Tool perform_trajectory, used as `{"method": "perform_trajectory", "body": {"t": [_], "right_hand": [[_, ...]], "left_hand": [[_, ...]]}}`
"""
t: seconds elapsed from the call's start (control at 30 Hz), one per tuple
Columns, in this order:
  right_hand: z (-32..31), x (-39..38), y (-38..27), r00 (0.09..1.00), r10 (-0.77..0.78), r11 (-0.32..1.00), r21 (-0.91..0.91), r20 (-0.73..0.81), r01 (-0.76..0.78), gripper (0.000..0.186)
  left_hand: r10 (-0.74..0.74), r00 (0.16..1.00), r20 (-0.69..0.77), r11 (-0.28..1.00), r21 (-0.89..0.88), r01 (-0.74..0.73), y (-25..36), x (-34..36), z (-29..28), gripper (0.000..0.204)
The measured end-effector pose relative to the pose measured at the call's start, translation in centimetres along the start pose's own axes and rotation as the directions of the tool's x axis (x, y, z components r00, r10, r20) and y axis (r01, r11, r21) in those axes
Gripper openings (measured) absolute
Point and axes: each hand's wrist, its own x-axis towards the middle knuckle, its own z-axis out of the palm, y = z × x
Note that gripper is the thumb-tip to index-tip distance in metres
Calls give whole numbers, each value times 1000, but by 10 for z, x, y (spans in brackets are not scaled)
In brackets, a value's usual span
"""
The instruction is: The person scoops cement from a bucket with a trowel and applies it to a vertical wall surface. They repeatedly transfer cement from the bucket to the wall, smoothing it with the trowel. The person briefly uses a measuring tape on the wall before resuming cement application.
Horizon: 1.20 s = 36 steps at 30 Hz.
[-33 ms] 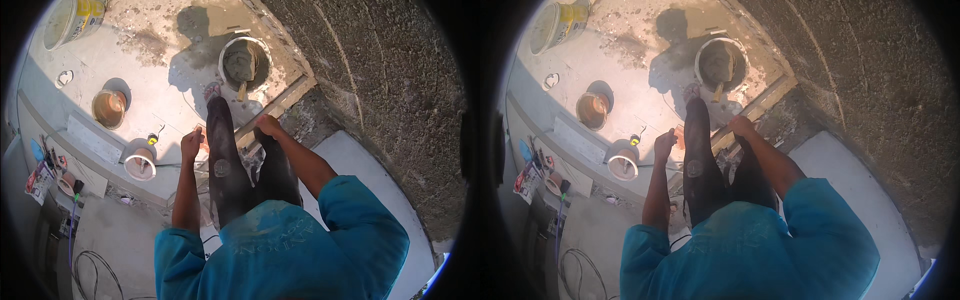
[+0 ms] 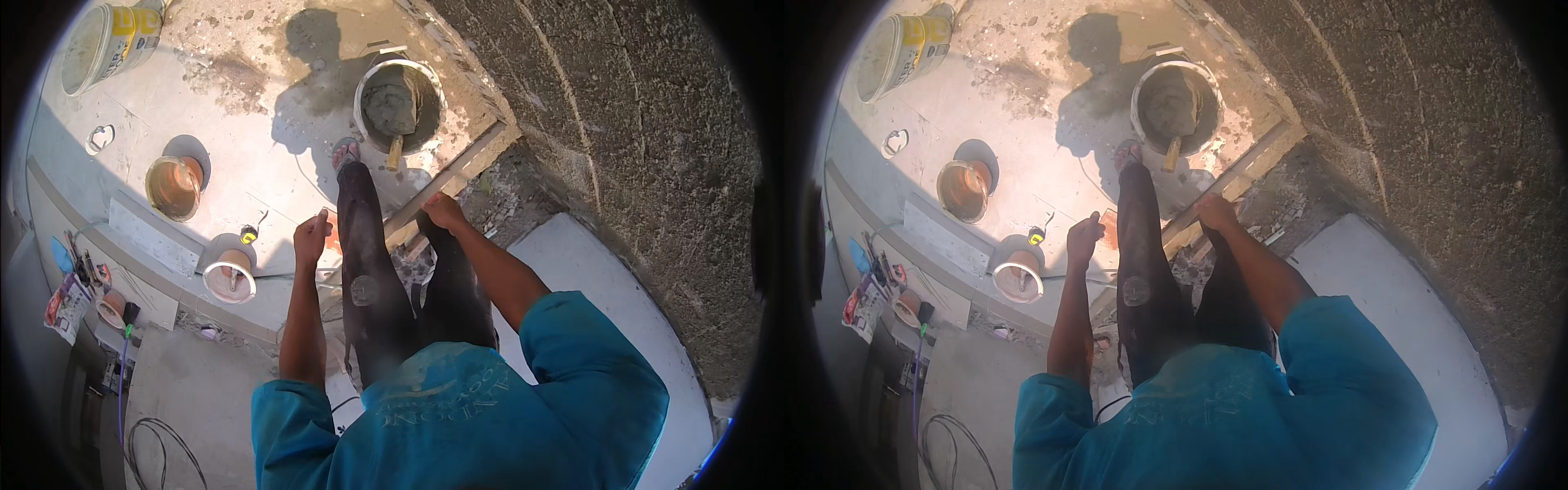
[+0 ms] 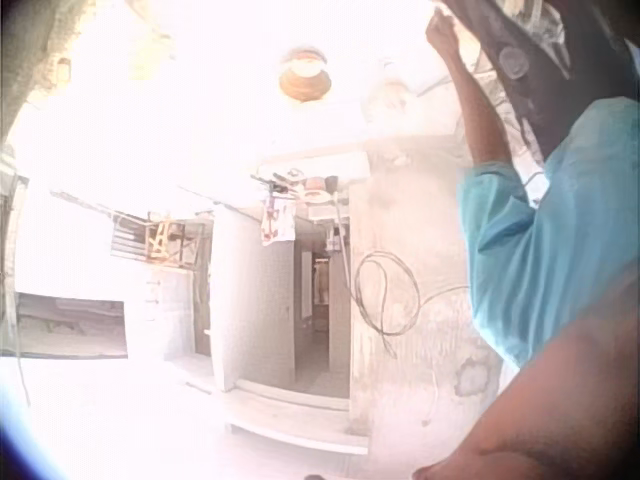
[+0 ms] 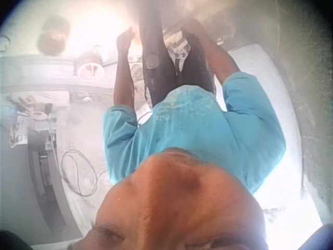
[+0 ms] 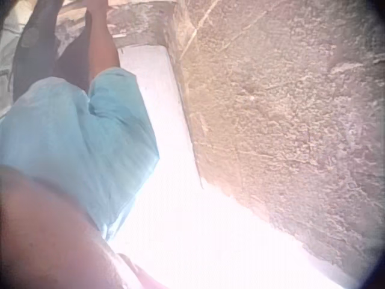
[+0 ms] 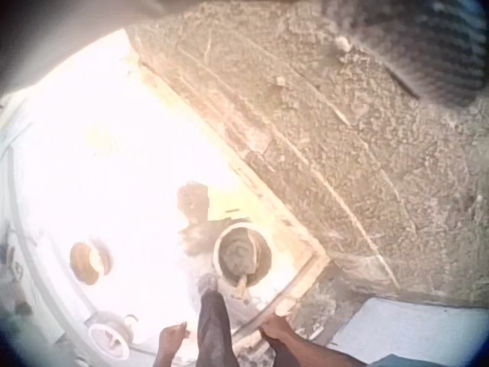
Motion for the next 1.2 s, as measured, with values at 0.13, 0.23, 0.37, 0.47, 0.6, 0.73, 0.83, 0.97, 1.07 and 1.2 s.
{"method": "perform_trajectory", "body": {"t": [0.13, 0.23, 0.37, 0.47, 0.6, 0.73, 0.83, 0.97, 1.07, 1.2], "right_hand": [[29, 72, -16, 933, 178, 970, 214, -312, -113, 59], [37, 150, -48, 973, 206, 941, 292, -104, -168, 85], [52, 218, -50, 975, 120, 976, 201, -188, -82, 71], [-12, 211, -38, 979, 155, 793, 574, 135, -205, 60], [-78, 137, 43, 952, -257, 891, -422, -169, 165, 58], [-157, 168, 54, 860, -485, 610, -765, -158, 204, 51], [-130, 176, 96, 949, -194, 866, -499, -249, 46, 58], [-49, 101, 162, 1000, 14, 960, -281, -1, -13, 58], [-101, 34, 143, 965, -197, 956, -250, -172, 151, 48], [-101, -15, 193, 969, -22, 993, 106, -245, 49, 47]], "left_hand": [[214, 976, -39, 971, 119, -208, -2, 132, 48, 43], [341, 936, -89, 929, 183, -322, 54, 224, 97, 76], [77, 985, 155, 990, 108, -95, 133, 318, 129, 67], [163, 969, 184, 933, 292, -213, 143, 321, 161, 51], [537, 843, -8, 729, 507, -460, 121, 282, 210, 33], [734, 678, -49, 655, -212, -725, 112, 247, 260, 43], [774, 632, -38, 611, -216, -761, 105, 223, 287, 43], [832, 552, -57, 515, -292, -806, 106, 188, 296, 29], [823, 568, -34, 547, -227, -806, 129, 127, 288, 25], [887, 461, 10, 454, -197, -869, 160, 46, 280, 29]]}}
